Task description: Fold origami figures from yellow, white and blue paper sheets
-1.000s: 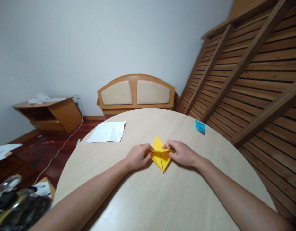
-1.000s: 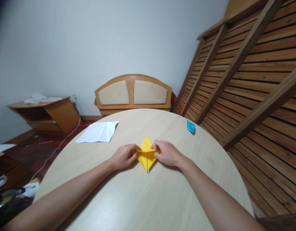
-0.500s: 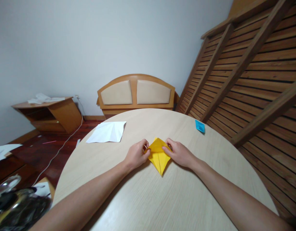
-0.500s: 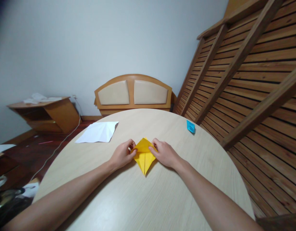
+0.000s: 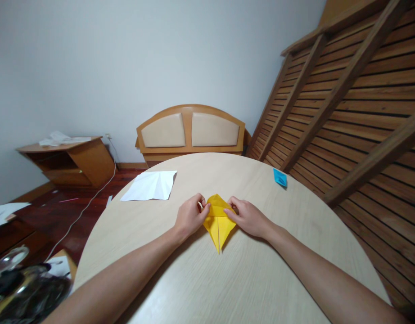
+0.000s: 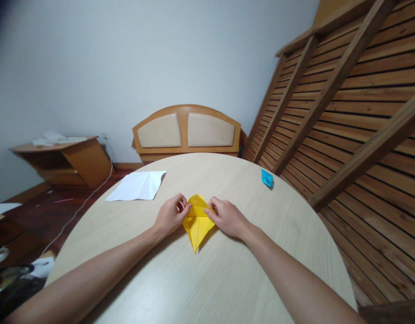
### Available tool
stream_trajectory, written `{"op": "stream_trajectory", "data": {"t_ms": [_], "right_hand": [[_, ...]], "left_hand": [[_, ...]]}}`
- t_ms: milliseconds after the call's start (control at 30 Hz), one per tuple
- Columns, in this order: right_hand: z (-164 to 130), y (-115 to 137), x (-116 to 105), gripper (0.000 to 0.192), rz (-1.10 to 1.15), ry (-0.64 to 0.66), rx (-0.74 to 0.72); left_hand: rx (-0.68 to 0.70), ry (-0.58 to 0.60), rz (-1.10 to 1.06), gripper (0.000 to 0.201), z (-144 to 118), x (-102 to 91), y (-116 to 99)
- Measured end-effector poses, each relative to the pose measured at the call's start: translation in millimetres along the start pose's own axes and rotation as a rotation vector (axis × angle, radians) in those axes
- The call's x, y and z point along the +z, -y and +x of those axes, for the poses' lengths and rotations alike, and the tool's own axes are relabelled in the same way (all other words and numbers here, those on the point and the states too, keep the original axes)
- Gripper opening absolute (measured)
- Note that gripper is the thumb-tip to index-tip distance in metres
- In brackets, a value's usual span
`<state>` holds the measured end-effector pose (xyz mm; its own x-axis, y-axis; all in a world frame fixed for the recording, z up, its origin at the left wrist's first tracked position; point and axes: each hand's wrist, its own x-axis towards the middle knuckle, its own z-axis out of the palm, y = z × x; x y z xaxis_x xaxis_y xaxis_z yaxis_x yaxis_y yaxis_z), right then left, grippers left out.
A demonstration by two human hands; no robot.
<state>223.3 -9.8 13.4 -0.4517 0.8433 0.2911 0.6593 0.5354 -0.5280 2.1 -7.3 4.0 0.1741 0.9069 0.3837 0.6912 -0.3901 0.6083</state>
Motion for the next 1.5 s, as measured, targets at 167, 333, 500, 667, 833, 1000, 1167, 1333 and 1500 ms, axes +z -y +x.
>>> {"op": "stream_trajectory", "data": {"t_ms": [167, 333, 500, 667, 833, 1000, 1167, 1333, 1500], "right_hand": [[0.1, -0.5, 0.5, 0.018, -0.009, 0.003, -0.013], [-0.3, -0.3, 0.1, 0.019, 0.015, 0.011, -0.008], [-0.1, 0.9, -0.7, 0.019, 0.042, 0.020, -0.005], [-0.3, 1.7, -1.0, 0.020, 0.047, 0.021, -0.008], [0.1, 0.7, -1.2, 0.021, 0.058, 0.028, -0.008], [0.8, 0.0, -1.6, 0.026, 0.043, 0.030, -0.008], [0.2, -0.3, -1.3, 0.026, 0.021, 0.028, -0.011], [1.0, -1.2, -0.1, 0.025, -0.022, 0.011, -0.026], [1.6, -0.3, -0.8, 0.025, -0.033, 0.014, -0.049]], "left_hand": [[0.088, -0.012, -0.068, 0.006, -0.2, 1.3, 1.1], [0.147, -0.006, -0.103, 0.006, -1.2, 1.2, -0.4], [0.246, -0.021, -0.114, 0.009, -1.3, -2.2, -4.9], [0.179, -0.010, -0.178, 0.014, -1.6, -2.9, -6.4], [0.109, -0.016, -0.295, 0.010, 0.2, -0.7, -3.0], [0.068, 0.019, -0.362, 0.020, 1.2, -0.3, 0.0], [0.093, 0.041, -0.316, 0.021, 1.1, -1.5, -0.1], [0.201, 0.049, -0.257, 0.021, -0.6, -3.9, -3.4], [0.219, 0.053, -0.211, 0.022, -0.9, -3.6, -4.3]]}}
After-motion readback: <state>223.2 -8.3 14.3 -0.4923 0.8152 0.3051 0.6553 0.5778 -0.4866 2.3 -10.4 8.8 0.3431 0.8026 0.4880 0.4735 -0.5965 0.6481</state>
